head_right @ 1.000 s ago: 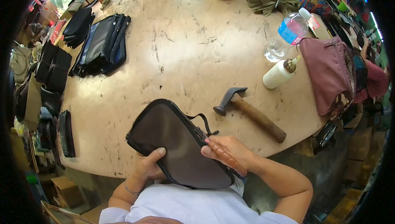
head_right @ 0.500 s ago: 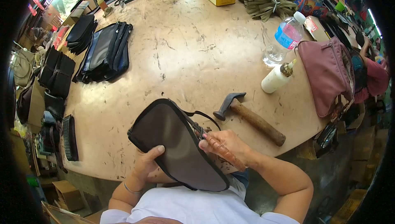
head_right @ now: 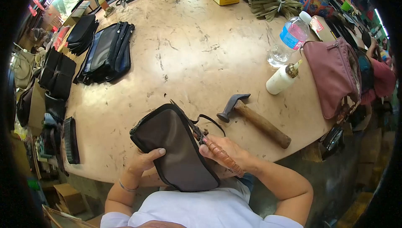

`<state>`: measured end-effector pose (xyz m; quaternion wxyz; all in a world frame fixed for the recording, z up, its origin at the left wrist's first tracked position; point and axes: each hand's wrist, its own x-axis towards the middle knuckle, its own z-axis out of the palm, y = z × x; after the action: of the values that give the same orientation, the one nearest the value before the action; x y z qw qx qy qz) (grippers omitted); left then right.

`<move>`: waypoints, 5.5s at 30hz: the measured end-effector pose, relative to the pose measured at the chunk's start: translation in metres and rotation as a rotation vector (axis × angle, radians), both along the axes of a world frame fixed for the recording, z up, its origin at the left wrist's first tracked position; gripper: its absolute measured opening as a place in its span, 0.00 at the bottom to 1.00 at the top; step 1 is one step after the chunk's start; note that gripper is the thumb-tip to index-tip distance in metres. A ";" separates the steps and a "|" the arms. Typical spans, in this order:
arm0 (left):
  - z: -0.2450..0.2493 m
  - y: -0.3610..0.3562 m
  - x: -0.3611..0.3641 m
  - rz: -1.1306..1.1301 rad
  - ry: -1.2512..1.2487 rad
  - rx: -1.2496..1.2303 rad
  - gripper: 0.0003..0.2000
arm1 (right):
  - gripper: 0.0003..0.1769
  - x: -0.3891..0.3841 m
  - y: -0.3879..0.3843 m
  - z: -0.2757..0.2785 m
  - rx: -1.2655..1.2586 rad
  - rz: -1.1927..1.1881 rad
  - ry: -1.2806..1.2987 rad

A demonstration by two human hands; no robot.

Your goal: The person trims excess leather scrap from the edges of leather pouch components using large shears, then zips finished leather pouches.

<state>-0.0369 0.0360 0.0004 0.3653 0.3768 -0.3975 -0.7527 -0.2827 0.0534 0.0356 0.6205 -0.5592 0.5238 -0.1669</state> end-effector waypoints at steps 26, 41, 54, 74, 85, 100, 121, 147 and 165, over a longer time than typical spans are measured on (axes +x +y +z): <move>0.007 0.003 -0.001 -0.051 -0.018 0.139 0.26 | 0.22 -0.024 -0.001 -0.008 -0.156 0.069 0.119; 0.012 0.002 -0.001 -0.111 0.000 0.188 0.28 | 0.24 -0.038 -0.016 0.016 -0.119 0.250 0.256; 0.006 0.000 0.006 -0.139 -0.064 0.195 0.29 | 0.24 -0.045 -0.023 0.034 -0.057 0.258 0.292; 0.001 -0.001 0.007 -0.261 -0.045 0.129 0.26 | 0.27 -0.050 -0.041 0.050 -0.295 0.425 0.488; -0.008 0.000 0.059 0.428 0.362 0.054 0.20 | 0.14 -0.039 -0.007 0.017 -0.628 0.011 0.564; -0.025 0.013 0.075 0.669 0.217 0.124 0.14 | 0.34 -0.004 0.011 -0.032 -1.022 0.125 0.742; 0.059 0.028 0.040 0.426 -0.940 -1.122 0.25 | 0.19 -0.039 0.050 -0.002 -0.512 -0.281 0.305; 0.003 -0.020 0.037 0.230 -0.139 0.052 0.20 | 0.12 0.003 0.021 -0.015 -0.366 -0.062 0.186; -0.016 0.025 0.020 0.145 -0.253 -0.173 0.33 | 0.21 -0.008 0.013 0.004 -0.110 0.577 0.116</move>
<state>-0.0174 0.0609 -0.0158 0.3965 0.4636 -0.4754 -0.6339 -0.2903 0.0662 0.0401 0.5802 -0.7264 0.3680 0.0204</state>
